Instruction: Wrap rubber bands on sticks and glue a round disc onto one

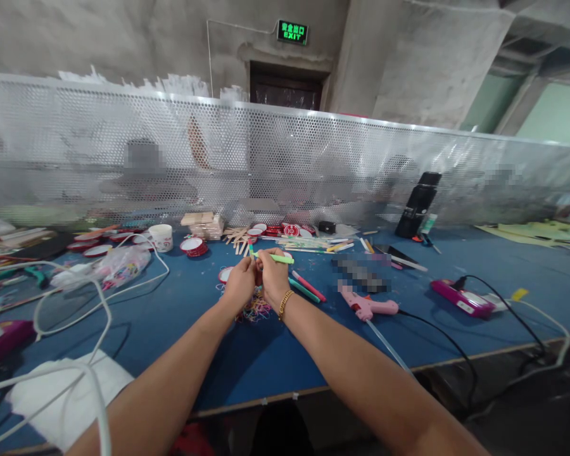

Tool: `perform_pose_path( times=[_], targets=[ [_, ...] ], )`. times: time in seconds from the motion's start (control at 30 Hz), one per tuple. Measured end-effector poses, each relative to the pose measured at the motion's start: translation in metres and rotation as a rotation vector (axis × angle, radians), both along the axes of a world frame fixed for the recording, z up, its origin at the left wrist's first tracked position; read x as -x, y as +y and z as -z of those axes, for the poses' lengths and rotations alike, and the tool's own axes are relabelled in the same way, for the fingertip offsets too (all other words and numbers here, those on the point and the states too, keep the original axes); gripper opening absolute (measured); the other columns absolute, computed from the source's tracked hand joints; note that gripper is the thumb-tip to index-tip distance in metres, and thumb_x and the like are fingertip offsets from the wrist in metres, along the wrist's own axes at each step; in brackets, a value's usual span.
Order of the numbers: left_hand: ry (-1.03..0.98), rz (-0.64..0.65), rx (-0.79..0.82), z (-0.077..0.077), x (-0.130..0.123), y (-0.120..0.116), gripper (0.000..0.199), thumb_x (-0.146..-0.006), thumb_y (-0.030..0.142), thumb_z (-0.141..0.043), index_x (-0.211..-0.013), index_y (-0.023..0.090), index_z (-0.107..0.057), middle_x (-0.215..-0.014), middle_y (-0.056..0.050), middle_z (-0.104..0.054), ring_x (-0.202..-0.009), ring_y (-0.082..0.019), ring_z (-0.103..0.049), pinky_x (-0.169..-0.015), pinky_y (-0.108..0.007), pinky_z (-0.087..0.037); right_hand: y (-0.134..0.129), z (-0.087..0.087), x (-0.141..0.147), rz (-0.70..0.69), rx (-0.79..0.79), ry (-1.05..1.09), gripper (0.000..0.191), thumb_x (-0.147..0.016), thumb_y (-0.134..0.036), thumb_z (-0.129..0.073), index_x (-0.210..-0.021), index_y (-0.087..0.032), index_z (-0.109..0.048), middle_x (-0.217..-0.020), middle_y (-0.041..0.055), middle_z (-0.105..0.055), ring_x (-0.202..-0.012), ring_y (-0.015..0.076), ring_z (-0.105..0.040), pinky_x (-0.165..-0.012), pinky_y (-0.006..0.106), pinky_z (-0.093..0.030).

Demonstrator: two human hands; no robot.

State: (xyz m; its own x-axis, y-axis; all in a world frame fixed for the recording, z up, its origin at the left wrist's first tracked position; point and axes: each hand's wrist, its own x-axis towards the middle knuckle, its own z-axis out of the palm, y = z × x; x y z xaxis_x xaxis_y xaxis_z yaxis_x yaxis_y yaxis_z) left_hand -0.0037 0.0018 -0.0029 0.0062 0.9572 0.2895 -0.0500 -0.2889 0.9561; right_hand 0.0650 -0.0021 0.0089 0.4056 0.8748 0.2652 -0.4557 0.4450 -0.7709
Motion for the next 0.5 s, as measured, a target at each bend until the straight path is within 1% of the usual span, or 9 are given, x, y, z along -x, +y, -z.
perform_pose_path(
  times=[0.1, 0.27, 0.5],
  targets=[
    [0.045, 0.006, -0.028, 0.0017, 0.0014, 0.0013, 0.021, -0.077, 0.029, -0.060, -0.063, 0.019, -0.049, -0.050, 0.005, -0.042, -0.047, -0.010, -0.036, -0.045, -0.022, -0.026, -0.0014, -0.0011, 0.0002, -0.001, -0.001, 0.006, 0.012, -0.066, -0.024, -0.057, -0.067, -0.020, -0.046, -0.053, -0.0086, -0.046, -0.048, 0.0073, -0.044, -0.045, 0.019, -0.035],
    [0.033, 0.010, -0.020, 0.0040, 0.0026, 0.0033, 0.020, -0.076, 0.029, -0.061, -0.063, 0.020, -0.049, -0.049, 0.005, -0.043, -0.047, -0.011, -0.037, -0.045, -0.022, -0.026, -0.0036, -0.0035, 0.0000, -0.001, 0.022, 0.009, 0.018, -0.067, -0.030, -0.061, -0.068, -0.020, -0.046, -0.053, -0.0082, -0.047, -0.049, 0.0075, -0.045, -0.046, 0.019, -0.036],
    [0.063, 0.007, -0.042, 0.0038, 0.0025, 0.0032, 0.020, -0.076, 0.030, -0.061, -0.063, 0.020, -0.050, -0.050, 0.005, -0.043, -0.047, -0.011, -0.037, -0.046, -0.022, -0.027, -0.0047, -0.0055, 0.0003, 0.010, 0.046, 0.024, 0.021, -0.068, -0.032, -0.063, -0.068, -0.020, -0.046, -0.052, -0.0080, -0.048, -0.047, 0.0076, -0.044, -0.045, 0.019, -0.036]
  ],
)
